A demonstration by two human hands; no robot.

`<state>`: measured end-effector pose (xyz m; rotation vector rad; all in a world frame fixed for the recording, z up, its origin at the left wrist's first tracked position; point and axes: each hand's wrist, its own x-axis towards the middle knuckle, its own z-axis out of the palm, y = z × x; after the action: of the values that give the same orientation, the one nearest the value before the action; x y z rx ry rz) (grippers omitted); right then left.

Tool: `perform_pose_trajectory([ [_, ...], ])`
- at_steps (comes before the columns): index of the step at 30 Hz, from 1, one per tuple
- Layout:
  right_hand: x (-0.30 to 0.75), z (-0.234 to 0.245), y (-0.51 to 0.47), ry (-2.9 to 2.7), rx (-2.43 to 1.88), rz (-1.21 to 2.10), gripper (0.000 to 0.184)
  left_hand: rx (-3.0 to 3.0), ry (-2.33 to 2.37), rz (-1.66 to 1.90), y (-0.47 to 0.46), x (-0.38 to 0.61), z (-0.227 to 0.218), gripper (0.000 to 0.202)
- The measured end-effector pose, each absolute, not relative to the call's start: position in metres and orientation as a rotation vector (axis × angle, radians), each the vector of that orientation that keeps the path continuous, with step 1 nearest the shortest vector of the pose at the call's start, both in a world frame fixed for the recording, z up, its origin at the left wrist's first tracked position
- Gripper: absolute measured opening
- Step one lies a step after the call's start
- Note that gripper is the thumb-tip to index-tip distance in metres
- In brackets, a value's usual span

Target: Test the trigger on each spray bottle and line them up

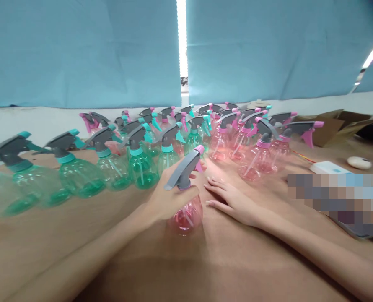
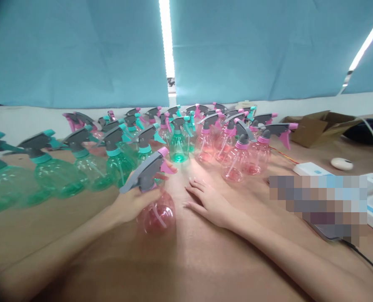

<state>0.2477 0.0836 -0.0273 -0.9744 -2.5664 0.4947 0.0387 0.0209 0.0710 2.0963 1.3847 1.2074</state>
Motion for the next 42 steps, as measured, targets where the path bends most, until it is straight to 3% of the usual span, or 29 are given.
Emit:
perform_pose_trajectory([
  [6,0.248,-0.027,0.083,-2.559,-0.988,0.502,0.065,2.037,1.463,1.322,0.024,0.04,0.06,0.047],
  [14,0.248,-0.025,0.082,-2.545,-0.974,0.517,0.064,2.079,1.426,1.278,0.025,0.04,0.059,0.009],
  [27,0.249,-0.026,0.082,-2.547,-0.976,0.506,0.064,2.091,1.413,1.268,0.025,0.04,0.061,0.042],
  [42,0.249,-0.027,0.083,-2.516,-0.942,0.523,0.061,2.132,1.332,1.233,0.023,0.039,0.068,0.034],
])
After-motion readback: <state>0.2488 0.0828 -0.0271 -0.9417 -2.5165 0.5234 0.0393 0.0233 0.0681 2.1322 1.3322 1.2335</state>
